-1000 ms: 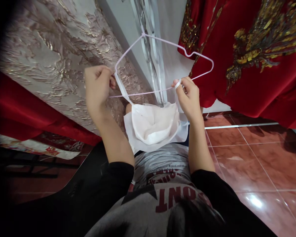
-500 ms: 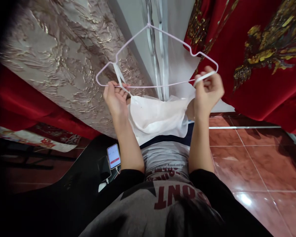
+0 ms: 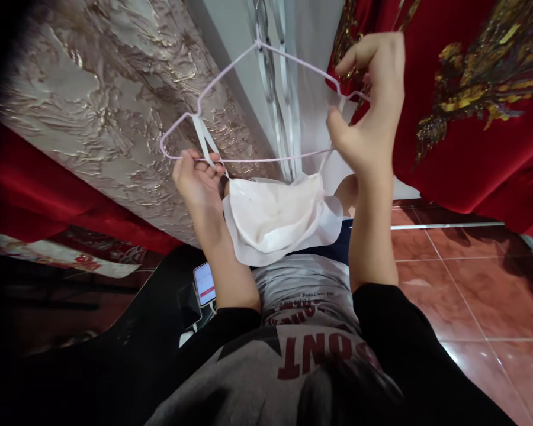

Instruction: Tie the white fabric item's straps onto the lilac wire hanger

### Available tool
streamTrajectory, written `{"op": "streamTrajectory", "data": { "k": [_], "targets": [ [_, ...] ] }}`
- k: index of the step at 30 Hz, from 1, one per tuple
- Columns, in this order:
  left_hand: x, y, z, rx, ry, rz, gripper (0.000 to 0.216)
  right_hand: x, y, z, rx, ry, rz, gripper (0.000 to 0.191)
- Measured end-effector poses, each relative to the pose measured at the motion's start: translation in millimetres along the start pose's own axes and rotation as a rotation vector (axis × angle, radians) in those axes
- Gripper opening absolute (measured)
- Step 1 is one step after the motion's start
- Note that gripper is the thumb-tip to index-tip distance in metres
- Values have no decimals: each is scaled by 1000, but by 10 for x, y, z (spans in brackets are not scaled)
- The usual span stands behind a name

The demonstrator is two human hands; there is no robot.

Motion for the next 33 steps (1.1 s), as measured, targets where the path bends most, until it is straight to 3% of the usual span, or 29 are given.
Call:
{"op": "streamTrajectory", "data": {
  "k": [2, 3, 6, 8, 12, 15, 19, 24, 27, 29, 31, 33],
  "targets": [
    [3, 5, -22, -2, 6, 22, 41, 34, -49, -190, -49, -1, 65, 20],
    [-3, 11, -31, -2, 0, 36, 40, -21, -157, -295, 15, -57, 85, 13],
    [-38, 25, -42, 33, -33, 71, 36, -147, -580, -614, 382, -195, 70, 4],
    [-45, 14, -41, 99, -41, 77, 30, -132, -681, -716, 510, -211, 50, 7],
    [-21, -2, -76, 260, -3, 116, 15, -93, -604, -687, 481, -232, 6, 9],
    [-61, -31, -206, 407, 31, 337, 17, -141, -620, -741, 488, -229, -31, 11],
    [-349, -121, -411, 516, -12, 596, 25, -289, -627, -833, 458, -253, -84, 19],
    [-811, -246, -324, 427, -178, 268, 26, -300, -629, -852, 457, -257, -45, 22],
    [-965, 56, -144, 147, -412, 189, 26, -284, -635, -853, 474, -254, -28, 21],
    [-925, 289, -86, -24, -493, 227, 35, -266, -645, -858, 485, -250, -14, 22],
    [-698, 345, -20, -23, -380, 273, 36, -230, -676, -871, 502, -245, 4, 24],
    [-405, 221, -20, 105, -192, 247, 21, -181, -730, -895, 522, -237, 27, 26]
  ]
}}
Point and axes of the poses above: each hand's wrist, its own z-axis towards the middle knuckle, its own y-axis out of the back of the hand, x = y × z, the point moved 10 cm from there along z, towards the middle knuckle, and after that the axes turned 2 degrees about -z, right-handed, at the moved point
